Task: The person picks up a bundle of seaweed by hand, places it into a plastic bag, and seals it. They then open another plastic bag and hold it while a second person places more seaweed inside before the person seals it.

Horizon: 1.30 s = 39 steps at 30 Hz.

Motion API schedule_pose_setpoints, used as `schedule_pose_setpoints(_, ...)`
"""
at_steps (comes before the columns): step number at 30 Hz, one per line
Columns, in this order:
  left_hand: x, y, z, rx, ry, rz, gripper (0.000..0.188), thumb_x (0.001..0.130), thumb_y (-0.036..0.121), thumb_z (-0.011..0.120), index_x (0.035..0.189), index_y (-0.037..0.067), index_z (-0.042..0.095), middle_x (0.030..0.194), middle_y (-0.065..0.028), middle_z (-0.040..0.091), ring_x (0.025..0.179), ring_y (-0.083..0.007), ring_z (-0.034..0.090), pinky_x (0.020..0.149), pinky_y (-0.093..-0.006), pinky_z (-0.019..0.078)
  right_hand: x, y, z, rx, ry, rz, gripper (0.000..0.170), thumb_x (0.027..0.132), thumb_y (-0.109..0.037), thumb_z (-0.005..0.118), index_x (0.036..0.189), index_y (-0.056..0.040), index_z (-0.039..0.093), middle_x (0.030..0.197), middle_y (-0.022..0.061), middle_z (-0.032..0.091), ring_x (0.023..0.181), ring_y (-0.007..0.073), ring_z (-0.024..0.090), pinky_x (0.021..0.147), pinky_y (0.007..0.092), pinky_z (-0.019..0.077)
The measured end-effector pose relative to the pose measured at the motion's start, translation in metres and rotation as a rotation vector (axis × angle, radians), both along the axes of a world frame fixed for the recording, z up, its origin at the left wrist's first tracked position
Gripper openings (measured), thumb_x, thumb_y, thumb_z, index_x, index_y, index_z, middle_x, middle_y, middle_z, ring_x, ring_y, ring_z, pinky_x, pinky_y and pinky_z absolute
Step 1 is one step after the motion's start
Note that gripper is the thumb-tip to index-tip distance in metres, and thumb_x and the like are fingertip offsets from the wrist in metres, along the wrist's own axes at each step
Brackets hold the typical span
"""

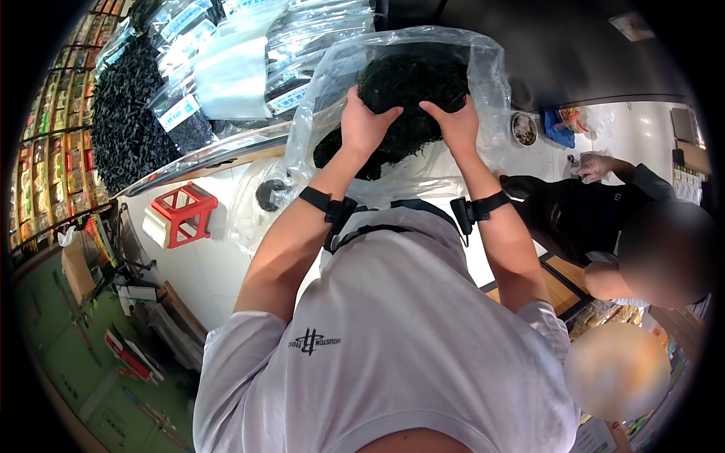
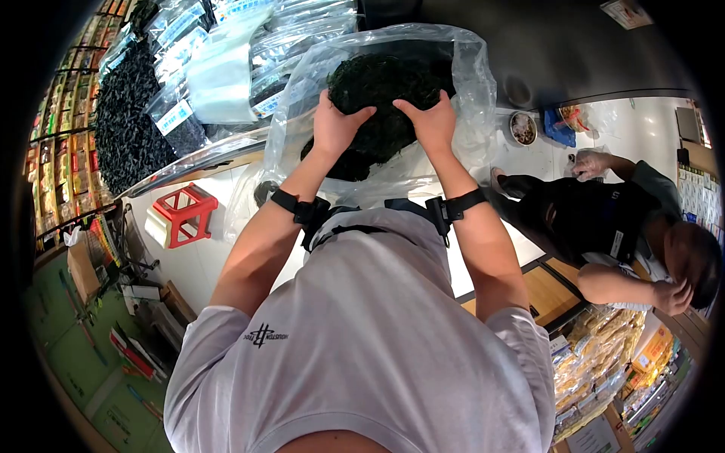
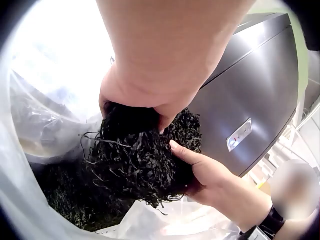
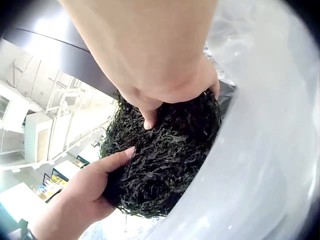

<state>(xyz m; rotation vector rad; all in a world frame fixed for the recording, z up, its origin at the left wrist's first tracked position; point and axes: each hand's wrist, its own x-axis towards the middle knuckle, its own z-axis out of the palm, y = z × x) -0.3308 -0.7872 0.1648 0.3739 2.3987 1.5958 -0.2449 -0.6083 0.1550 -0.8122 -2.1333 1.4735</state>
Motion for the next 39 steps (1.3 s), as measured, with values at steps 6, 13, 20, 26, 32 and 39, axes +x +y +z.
schedule_pose_setpoints(6, 0.008, 0.009, 0.0, -0.065, 0.062, 0.064, 0.069, 0.072, 0.019, 0.088, 0.122, -0.006, 0.046, 0.109, -0.0255, 0.068, 0.104, -0.0394, 0.067, 0.087, -0.0416, 0.0531, -0.005, -0.007, -0.016, 0.202, -0.035, -0.102, 0.07, 0.068, -0.034, 0.09, 0.116, 0.0048, 0.057, 0.107, 0.0211, 0.069, 0.101, 0.0393, 0.066, 0.087, 0.0423, 0.0519)
schedule_pose_setpoints(13, 0.018, 0.017, -0.013, -0.043, 0.064, 0.101, 0.072, 0.077, 0.017, 0.085, 0.128, -0.007, 0.041, 0.118, -0.0294, 0.061, 0.108, -0.0451, 0.062, 0.091, -0.0447, 0.0514, -0.006, -0.011, -0.021, 0.293, -0.041, -0.106, 0.073, 0.072, -0.033, 0.087, 0.123, 0.007, 0.054, 0.115, 0.0242, 0.062, 0.108, 0.0424, 0.06, 0.092, 0.0437, 0.0481)
schedule_pose_setpoints(20, 0.018, 0.025, -0.017, -0.004, -0.016, 0.118, 0.076, 0.075, 0.021, 0.086, 0.127, -0.009, 0.04, 0.117, -0.0298, 0.059, 0.108, -0.0442, 0.062, 0.092, -0.0438, 0.0512, -0.004, -0.02, -0.03, 0.544, -0.031, -0.112, 0.068, 0.081, -0.026, 0.08, 0.129, 0.01, 0.047, 0.119, 0.026, 0.058, 0.114, 0.0434, 0.053, 0.098, 0.0468, 0.042)
schedule_pose_setpoints(26, 0.02, 0.028, -0.009, 0.1, -0.016, 0.107, 0.087, 0.067, 0.03, 0.092, 0.126, -0.011, 0.042, 0.117, -0.0272, 0.061, 0.108, -0.0382, 0.063, 0.092, -0.0409, 0.0519, -0.005, -0.033, -0.018, 0.656, -0.065, -0.117, 0.062, 0.083, -0.016, 0.074, 0.13, 0.0105, 0.044, 0.12, 0.028, 0.054, 0.115, 0.0436, 0.05, 0.1, 0.0476, 0.0397)
schedule_pose_setpoints(32, 0.016, 0.034, -0.02, 0.224, 0.052, 0.089, 0.089, 0.063, 0.031, 0.096, 0.122, -0.012, 0.045, 0.117, -0.0234, 0.061, 0.107, -0.0308, 0.063, 0.094, -0.0391, 0.0509, -0.002, -0.047, -0.02, 0.697, -0.07, -0.058, 0.068, 0.08, -0.008, 0.068, 0.135, 0.0133, 0.034, 0.13, 0.0325, 0.045, 0.118, 0.0486, 0.045, 0.101, 0.0542, 0.0364)
schedule_pose_setpoints(39, 0.01, 0.035, -0.03, 0.397, -0.181, 0.032, 0.091, 0.062, 0.024, 0.097, 0.122, -0.011, 0.039, 0.117, -0.0186, 0.06, 0.107, -0.025, 0.061, 0.095, -0.0383, 0.0513, -0.003, -0.063, -0.018, 0.775, -0.056, -0.035, 0.072, 0.077, -0.01, 0.065, 0.136, 0.012, 0.031, 0.133, 0.0317, 0.04, 0.121, 0.0484, 0.041, 0.103, 0.0555, 0.0314)
